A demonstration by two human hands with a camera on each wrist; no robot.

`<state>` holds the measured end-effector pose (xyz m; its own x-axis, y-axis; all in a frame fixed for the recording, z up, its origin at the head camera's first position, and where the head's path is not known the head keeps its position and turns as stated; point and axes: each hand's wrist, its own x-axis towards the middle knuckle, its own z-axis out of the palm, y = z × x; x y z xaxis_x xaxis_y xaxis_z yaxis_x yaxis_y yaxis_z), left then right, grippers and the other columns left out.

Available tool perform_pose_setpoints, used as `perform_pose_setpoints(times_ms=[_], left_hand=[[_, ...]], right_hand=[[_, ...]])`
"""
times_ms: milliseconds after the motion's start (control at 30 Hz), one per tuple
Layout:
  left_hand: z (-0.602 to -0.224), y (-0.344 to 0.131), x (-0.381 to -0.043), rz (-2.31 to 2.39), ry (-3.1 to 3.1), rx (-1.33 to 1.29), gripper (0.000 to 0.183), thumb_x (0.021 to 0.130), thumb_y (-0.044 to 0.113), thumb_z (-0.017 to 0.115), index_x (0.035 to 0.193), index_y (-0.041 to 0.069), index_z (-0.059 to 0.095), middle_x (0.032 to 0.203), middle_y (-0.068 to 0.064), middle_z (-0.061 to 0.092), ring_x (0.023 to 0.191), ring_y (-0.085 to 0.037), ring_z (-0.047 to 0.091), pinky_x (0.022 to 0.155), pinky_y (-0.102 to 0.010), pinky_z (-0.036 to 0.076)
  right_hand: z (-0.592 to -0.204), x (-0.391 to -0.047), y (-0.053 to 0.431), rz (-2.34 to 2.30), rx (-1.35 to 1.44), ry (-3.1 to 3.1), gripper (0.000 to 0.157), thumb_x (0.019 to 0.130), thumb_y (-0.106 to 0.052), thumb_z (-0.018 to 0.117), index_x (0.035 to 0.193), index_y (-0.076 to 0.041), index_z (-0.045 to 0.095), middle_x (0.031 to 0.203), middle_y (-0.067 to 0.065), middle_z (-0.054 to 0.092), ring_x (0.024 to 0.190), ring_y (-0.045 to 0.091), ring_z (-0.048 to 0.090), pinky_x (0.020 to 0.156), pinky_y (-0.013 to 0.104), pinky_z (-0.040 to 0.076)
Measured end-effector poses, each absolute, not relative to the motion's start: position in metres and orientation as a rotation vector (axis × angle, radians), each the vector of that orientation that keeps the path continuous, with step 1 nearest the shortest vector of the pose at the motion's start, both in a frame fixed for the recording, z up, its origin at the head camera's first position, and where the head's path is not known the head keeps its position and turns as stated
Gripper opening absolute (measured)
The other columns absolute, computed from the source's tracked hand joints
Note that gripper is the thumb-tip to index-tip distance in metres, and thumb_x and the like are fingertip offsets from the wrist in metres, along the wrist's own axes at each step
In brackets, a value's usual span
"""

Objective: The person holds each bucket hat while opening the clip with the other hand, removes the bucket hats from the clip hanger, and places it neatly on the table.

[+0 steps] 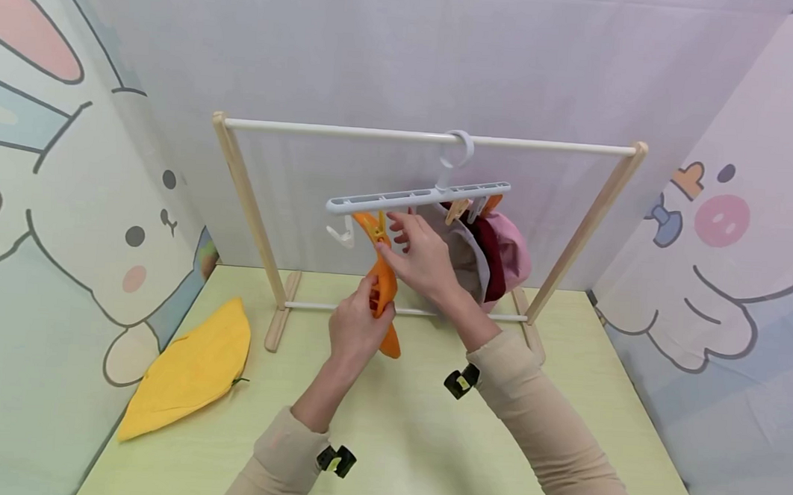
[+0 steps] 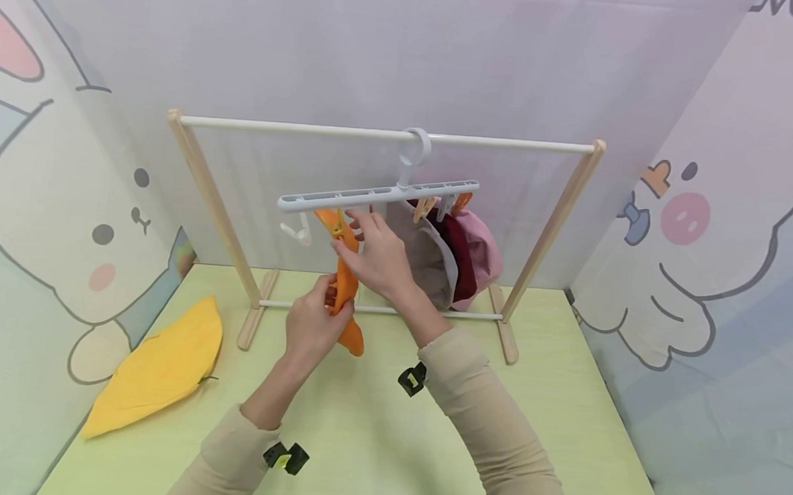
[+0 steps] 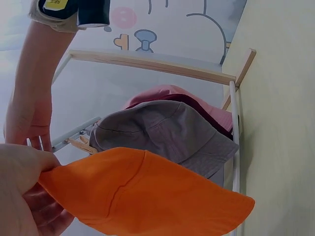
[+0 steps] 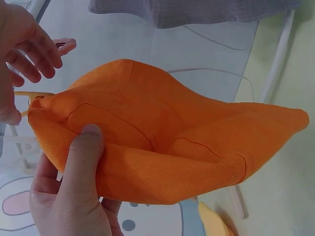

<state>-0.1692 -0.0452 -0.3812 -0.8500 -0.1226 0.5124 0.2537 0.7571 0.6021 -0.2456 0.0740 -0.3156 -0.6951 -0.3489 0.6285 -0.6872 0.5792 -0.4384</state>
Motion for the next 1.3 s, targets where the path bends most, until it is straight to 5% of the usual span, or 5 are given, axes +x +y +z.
perform_pose_setpoints(times_ms=[633, 1300], left_hand=[[-0.385, -0.054, -0.165, -0.862, -2.382, -0.217, 0.014, 0.078, 0.011, 0.068, 0.075, 0.009, 0.055, 0.064, -0.002, 0.054, 0.054, -0.016, 0.049, 0.047, -0.026, 0.038], [-0.383, -0.056, -0.161, -0.803, -2.378, -0.306, 0.02, 0.077, 0.01, 0.07, 0.067, 0.011, 0.052, 0.059, 0.0, 0.049, 0.051, -0.014, 0.046, 0.045, -0.022, 0.035]], right_hand=[[-0.313, -0.245, 0.063, 0.95, 0.741, -2.298, 0.04, 0.082, -0.03, 0.068, 0.112, -0.009, 0.053, 0.091, 0.006, 0.064, 0.071, 0.017, 0.066, 0.06, 0.026, 0.052], [-0.309, -0.241, 0.05, 0.9, 0.583, -2.306, 0.036, 0.081, -0.035, 0.067, 0.102, -0.009, 0.053, 0.083, 0.004, 0.063, 0.067, 0.012, 0.062, 0.056, 0.027, 0.049]])
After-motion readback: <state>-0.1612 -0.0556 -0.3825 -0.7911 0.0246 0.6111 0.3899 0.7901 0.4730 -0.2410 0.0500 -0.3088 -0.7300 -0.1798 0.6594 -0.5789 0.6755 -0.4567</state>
